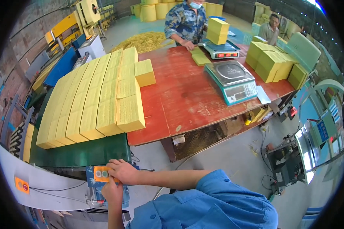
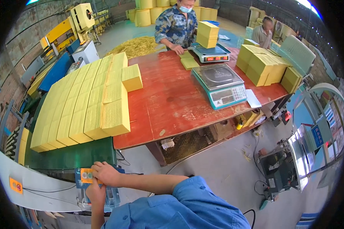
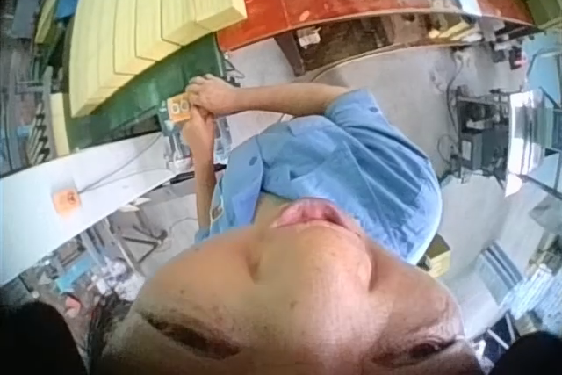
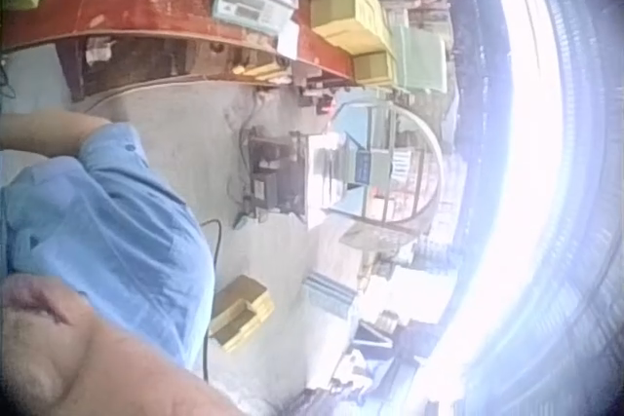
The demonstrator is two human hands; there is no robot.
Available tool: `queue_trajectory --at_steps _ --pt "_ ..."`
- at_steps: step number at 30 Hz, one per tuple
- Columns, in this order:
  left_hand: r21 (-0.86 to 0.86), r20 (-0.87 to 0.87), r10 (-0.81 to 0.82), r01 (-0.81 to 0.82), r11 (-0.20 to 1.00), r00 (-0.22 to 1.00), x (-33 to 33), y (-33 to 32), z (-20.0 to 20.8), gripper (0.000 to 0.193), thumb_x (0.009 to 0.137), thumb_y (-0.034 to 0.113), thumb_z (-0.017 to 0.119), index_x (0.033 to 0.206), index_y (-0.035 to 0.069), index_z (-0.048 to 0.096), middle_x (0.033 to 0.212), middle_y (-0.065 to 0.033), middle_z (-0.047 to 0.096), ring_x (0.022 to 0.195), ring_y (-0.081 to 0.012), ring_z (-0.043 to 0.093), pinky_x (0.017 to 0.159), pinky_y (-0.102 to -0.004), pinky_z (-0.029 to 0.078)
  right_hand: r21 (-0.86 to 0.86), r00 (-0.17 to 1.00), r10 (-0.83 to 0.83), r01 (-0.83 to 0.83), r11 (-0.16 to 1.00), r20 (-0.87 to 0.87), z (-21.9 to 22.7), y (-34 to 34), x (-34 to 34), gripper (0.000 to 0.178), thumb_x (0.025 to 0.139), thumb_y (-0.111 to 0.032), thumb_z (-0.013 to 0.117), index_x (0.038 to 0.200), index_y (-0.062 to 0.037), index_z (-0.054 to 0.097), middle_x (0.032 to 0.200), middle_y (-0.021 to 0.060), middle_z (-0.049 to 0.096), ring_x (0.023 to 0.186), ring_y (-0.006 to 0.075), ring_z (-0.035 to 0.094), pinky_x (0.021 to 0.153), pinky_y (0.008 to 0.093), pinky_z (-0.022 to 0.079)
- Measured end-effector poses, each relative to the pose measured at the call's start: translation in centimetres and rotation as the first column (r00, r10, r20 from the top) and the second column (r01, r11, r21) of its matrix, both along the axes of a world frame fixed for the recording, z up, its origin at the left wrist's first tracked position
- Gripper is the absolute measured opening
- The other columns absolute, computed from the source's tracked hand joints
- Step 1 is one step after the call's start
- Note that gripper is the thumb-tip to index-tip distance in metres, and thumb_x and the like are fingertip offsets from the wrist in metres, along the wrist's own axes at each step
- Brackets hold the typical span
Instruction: Weighing and adjusting stacks of yellow paper on a scale to ensure consistent weight before stacking them on a conveyor or table.
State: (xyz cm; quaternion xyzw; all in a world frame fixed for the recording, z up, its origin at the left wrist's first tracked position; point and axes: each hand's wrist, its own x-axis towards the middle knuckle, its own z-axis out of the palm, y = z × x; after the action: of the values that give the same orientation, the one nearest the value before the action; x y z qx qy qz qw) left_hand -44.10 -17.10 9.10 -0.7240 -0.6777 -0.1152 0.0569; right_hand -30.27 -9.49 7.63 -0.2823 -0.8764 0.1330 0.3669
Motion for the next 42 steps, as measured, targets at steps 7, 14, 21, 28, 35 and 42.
queue_trajectory --at_steps 7,14,21,28,35,42 --pt "-0.020 -0.003 0.006 -0.006 1.000 1.000 0.1 0.0 0.4 0.045 0.073 0.026 0.078 0.106 0.003 0.059 0.068 -0.0163 0.065 0.062 -0.0359 0.065 0.056 -0.0462 0.049 0.004 0.999 -0.018 0.018 1.000 -0.032 -0.3 0.0 0.0 0.021 0.079 -0.018 0.062 0.096 -0.0053 0.062 0.122 0.0116 0.057 0.123 0.0296 0.048 0.096 0.0413 0.043" --pt "-0.020 -0.015 -0.017 0.017 1.000 1.000 -0.1 -0.1 0.7 0.043 0.073 0.026 0.078 0.104 0.004 0.059 0.068 -0.0157 0.065 0.061 -0.0354 0.064 0.056 -0.0458 0.049 -0.010 0.999 0.001 -0.002 1.000 -0.046 0.1 -0.4 0.0 0.023 0.077 -0.018 0.063 0.097 -0.0064 0.063 0.122 0.0109 0.057 0.123 0.0290 0.049 0.094 0.0403 0.043" --pt "0.004 0.011 -0.035 0.035 0.999 0.999 0.0 0.2 1.0 0.043 0.073 0.025 0.078 0.106 0.005 0.059 0.066 -0.0156 0.064 0.059 -0.0343 0.064 0.054 -0.0442 0.049 0.087 1.000 -0.019 0.021 0.996 -0.025 0.2 0.4 0.2 0.023 0.078 -0.020 0.061 0.097 -0.0072 0.063 0.118 0.0099 0.058 0.119 0.0267 0.049 0.090 0.0388 0.043" --pt "0.016 0.021 -0.039 0.038 0.999 0.999 -0.4 0.2 0.4 0.041 0.073 0.027 0.078 0.103 0.006 0.059 0.066 -0.0140 0.064 0.058 -0.0336 0.064 0.053 -0.0440 0.049 0.066 0.999 -0.018 0.021 0.998 -0.043 -0.2 0.3 -0.2 0.022 0.077 -0.019 0.062 0.096 -0.0068 0.063 0.116 0.0099 0.058 0.118 0.0269 0.050 0.090 0.0390 0.043" --pt "0.041 0.036 -0.030 0.029 0.999 0.999 -0.5 0.3 -0.3 0.042 0.075 0.028 0.077 0.104 0.006 0.058 0.065 -0.0140 0.064 0.057 -0.0340 0.064 0.052 -0.0445 0.048 -0.014 1.000 0.009 -0.009 1.000 -0.001 -0.3 0.5 -0.2 0.022 0.078 -0.017 0.065 0.097 -0.0068 0.063 0.122 0.0115 0.057 0.124 0.0304 0.049 0.096 0.0411 0.043" --pt "0.012 0.038 -0.012 0.011 1.000 0.999 -0.9 -0.1 -0.3 0.043 0.075 0.032 0.076 0.104 0.005 0.058 0.065 -0.0146 0.064 0.057 -0.0346 0.064 0.053 -0.0448 0.049 -0.039 1.000 0.023 -0.024 0.999 -0.017 0.0 0.2 0.0 0.023 0.079 -0.017 0.063 0.099 -0.0062 0.062 0.124 0.0130 0.056 0.124 0.0326 0.048 0.096 0.0431 0.043"
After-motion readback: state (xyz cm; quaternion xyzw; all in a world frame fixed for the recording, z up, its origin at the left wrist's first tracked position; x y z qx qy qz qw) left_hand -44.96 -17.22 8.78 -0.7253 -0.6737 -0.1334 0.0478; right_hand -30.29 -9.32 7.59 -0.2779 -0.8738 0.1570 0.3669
